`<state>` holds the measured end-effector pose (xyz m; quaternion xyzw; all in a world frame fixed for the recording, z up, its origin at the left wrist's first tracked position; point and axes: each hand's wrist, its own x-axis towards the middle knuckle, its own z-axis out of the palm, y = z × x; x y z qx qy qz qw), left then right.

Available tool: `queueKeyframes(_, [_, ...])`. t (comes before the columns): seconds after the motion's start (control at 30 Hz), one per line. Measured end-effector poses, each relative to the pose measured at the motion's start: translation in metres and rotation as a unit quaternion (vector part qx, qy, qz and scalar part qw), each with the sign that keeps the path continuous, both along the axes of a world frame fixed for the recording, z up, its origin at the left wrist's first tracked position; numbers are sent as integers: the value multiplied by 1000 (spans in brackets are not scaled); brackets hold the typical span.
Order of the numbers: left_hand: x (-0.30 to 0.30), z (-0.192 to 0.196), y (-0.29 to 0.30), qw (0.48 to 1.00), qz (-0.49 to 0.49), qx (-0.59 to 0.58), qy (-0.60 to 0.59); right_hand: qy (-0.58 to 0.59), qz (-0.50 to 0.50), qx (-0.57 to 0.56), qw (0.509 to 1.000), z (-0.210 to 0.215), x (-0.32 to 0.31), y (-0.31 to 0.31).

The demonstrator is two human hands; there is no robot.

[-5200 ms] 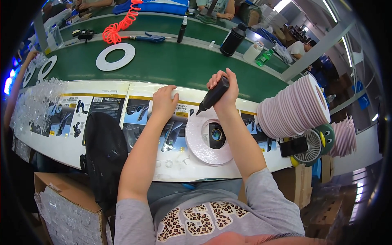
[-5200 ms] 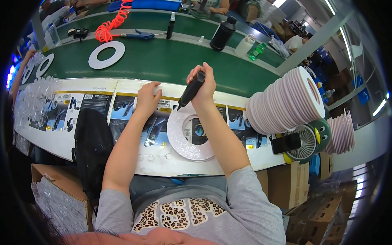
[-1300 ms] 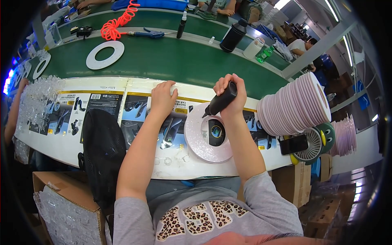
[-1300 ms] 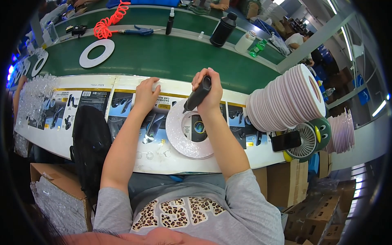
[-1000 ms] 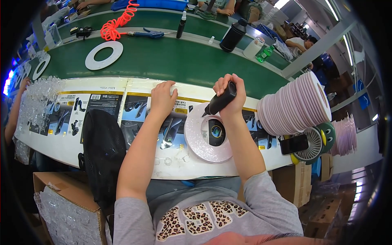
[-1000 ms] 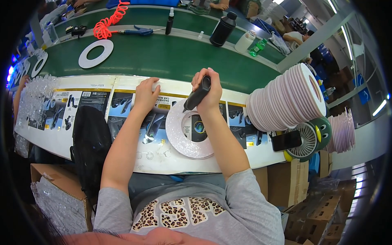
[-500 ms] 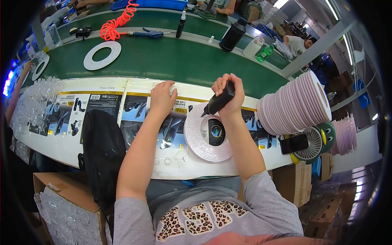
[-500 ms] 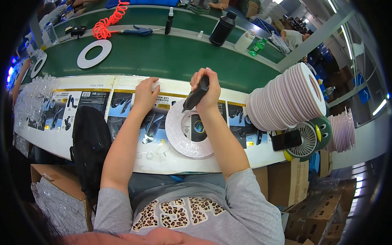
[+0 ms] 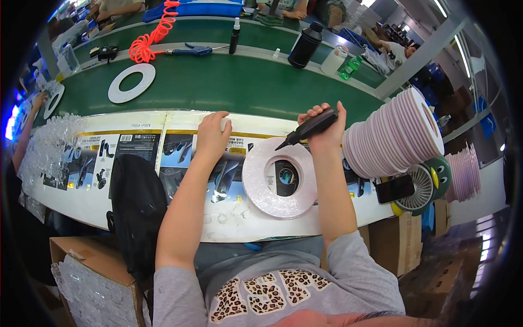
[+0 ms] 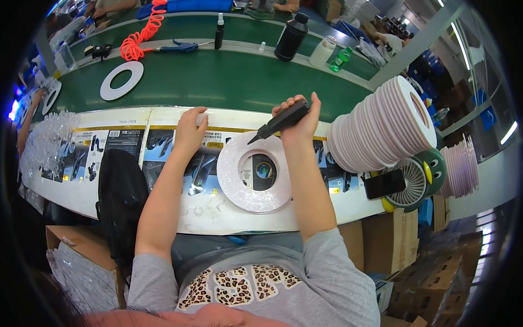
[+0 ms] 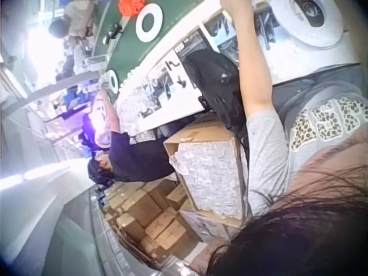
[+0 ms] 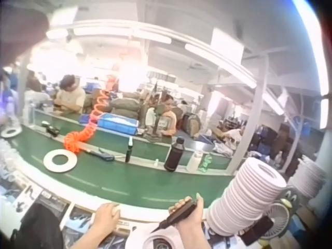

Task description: Applying adhesive to circular light fixture components on an assembly line.

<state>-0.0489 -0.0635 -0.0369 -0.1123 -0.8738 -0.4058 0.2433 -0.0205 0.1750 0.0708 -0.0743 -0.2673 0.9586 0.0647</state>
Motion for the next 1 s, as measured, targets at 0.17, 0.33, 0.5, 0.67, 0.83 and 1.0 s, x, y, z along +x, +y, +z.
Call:
queueKeyframes(0.17, [23, 35, 15, 999, -49, -10, 0, -17, -27, -81, 996, -16, 4, 50])
queueKeyframes(0.33, [55, 59, 37, 985, -98, -137, -45, -30, -23, -144, 989, -43, 14, 82])
queueKeyframes(0.5, [68, 61, 46, 961, -114, -243, -65, -24, -7, -163, 986, -46, 21, 89])
queueKeyframes(0.67, [68, 69, 60, 935, -115, -316, -112, -16, -22, -171, 985, -40, 26, 91])
queueKeyframes(0.83, [72, 88, 74, 948, -93, -268, -143, -18, -29, -175, 984, -37, 27, 91])
queueKeyframes(1.0, [46, 82, 58, 944, -145, -116, -274, -24, -25, -170, 985, -36, 26, 87])
